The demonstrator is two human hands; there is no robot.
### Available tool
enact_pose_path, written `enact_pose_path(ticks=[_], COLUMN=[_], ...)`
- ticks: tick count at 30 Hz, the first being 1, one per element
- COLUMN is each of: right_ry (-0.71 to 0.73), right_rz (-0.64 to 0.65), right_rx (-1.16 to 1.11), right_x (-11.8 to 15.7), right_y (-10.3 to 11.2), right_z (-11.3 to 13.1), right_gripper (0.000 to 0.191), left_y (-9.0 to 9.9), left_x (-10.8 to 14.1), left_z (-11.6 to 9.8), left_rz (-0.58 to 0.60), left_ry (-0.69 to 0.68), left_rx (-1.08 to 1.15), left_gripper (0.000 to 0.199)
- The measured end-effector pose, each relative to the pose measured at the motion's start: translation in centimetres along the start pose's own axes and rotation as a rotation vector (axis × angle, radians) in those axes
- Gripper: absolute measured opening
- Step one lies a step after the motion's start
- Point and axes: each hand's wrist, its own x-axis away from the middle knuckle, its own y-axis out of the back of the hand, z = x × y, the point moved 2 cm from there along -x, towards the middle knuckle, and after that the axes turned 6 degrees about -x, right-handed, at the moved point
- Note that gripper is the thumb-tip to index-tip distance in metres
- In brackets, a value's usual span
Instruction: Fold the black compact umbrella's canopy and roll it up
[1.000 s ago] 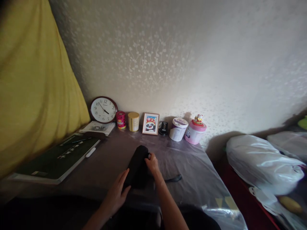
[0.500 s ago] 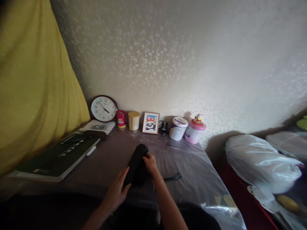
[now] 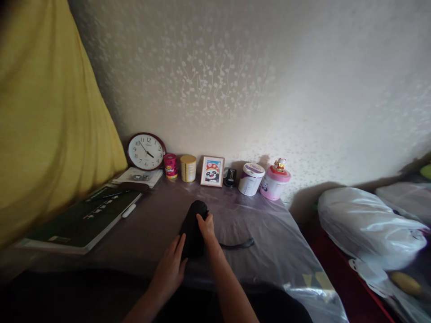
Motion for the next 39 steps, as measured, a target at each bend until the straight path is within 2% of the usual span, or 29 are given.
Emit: enact_pose_path(ticks=[7, 15, 21, 25, 29, 33, 36, 39], right_ry=[-0.004, 0.005, 0.106, 0.124, 0.129, 0.125, 0.11, 0.089], right_rz=[-0.047, -0.125, -0.16, -0.156, -0.134, -0.103, -0.078, -0.047], right_rx=[-0.05, -0.143, -0.048, 0.042, 0.192, 0.322, 0.388, 0.404], right_x=[1.0, 0.7, 0.9, 1.1, 1.6, 2.3, 2.7, 2.8], right_y=[-0.7, -1.7, -2.4, -2.5, -2.8, -3.0, -2.9, -2.6], right_z=[0.7, 0.4, 0.6, 1.0, 1.6, 2.3, 2.8, 3.3], right_gripper=[0.06, 0.069, 0.068, 0.067, 0.07, 0.071, 0.073, 0.072], left_y=[-0.2, -1.5, -1.1, -0.9, -1.6, -1.9, -1.5, -1.4], left_x=[0.4, 0.2, 0.2, 0.3, 0.2, 0.0, 0.0, 0.8], left_z=[-2.3, -2.5, -2.4, -2.6, -2.8, -2.9, -2.3, -1.0], left_rz=[-0.061, -0.17, -0.185, -0.225, -0.237, -0.192, -0.123, -0.066], left_ry=[-0.055, -0.062, -0.081, -0.125, -0.059, -0.028, -0.051, -0.073], left_rx=[-0.385, -0.485, -0.467, -0.477, -0.486, -0.465, -0.31, -0.015], left_gripper=[0.063, 0.056, 0.055, 0.053, 0.052, 0.05, 0.055, 0.063])
